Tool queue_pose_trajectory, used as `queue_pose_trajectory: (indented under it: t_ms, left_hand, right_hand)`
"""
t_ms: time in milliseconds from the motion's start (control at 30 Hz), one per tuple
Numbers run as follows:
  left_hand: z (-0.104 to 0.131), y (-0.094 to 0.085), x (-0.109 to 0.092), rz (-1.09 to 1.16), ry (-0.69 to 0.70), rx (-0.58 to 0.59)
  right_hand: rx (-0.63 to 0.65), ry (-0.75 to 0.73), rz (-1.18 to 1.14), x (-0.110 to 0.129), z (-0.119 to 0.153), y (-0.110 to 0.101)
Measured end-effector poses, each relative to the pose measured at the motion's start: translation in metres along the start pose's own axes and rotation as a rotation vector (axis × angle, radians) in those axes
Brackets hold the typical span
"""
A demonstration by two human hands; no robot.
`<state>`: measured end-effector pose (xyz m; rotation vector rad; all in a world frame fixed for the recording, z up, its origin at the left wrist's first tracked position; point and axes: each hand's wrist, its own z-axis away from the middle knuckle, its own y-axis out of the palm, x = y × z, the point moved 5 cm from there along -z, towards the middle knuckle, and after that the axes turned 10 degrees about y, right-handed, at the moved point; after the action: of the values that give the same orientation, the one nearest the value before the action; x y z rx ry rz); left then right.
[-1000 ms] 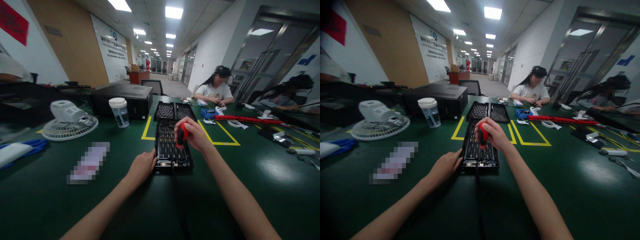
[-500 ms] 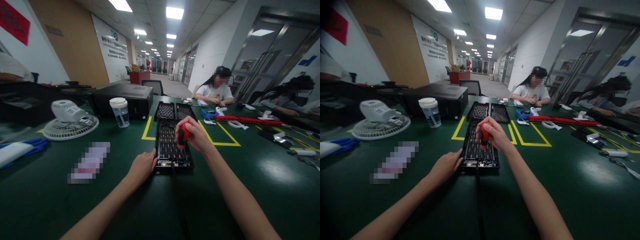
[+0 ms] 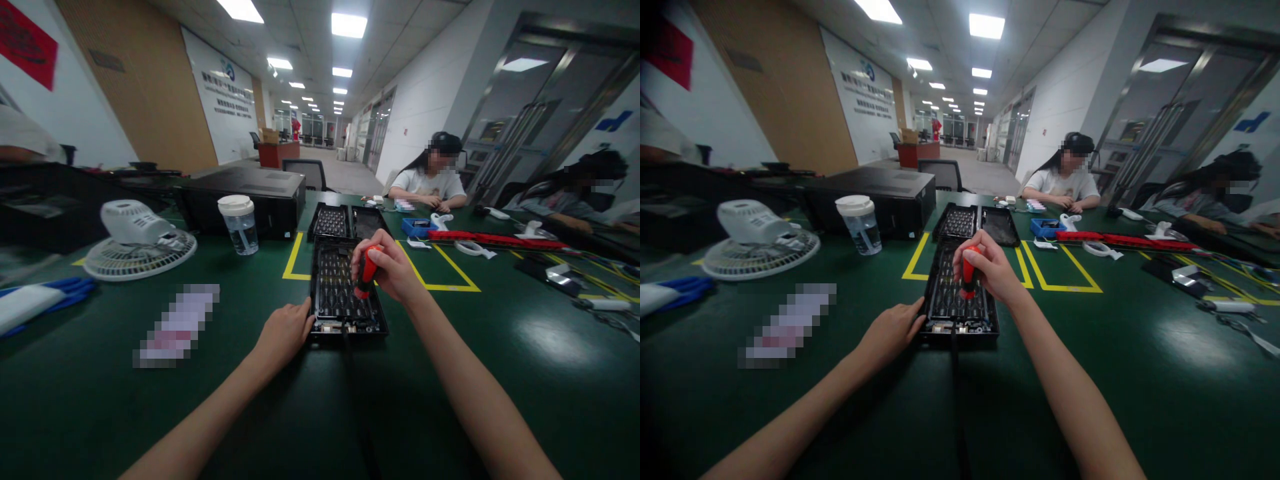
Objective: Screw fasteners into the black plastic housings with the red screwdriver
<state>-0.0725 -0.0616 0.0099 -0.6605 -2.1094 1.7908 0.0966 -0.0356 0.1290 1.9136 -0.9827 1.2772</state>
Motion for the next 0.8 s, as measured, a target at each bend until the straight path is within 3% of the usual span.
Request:
queue_pose_trajectory:
  t_ms: [433,800]
  left_hand:
    - [0.000,-0.001,0.000,-0.002,-0.002,0.000]
    - [0.000,0.000,0.000,0.035,-0.014,0.014]
  right_hand:
    - [-0.129,-0.088,0.134,0.000,0.000,-0.011]
    - [-0.313,-0.116,0.296,0.007,0.002,-0.017]
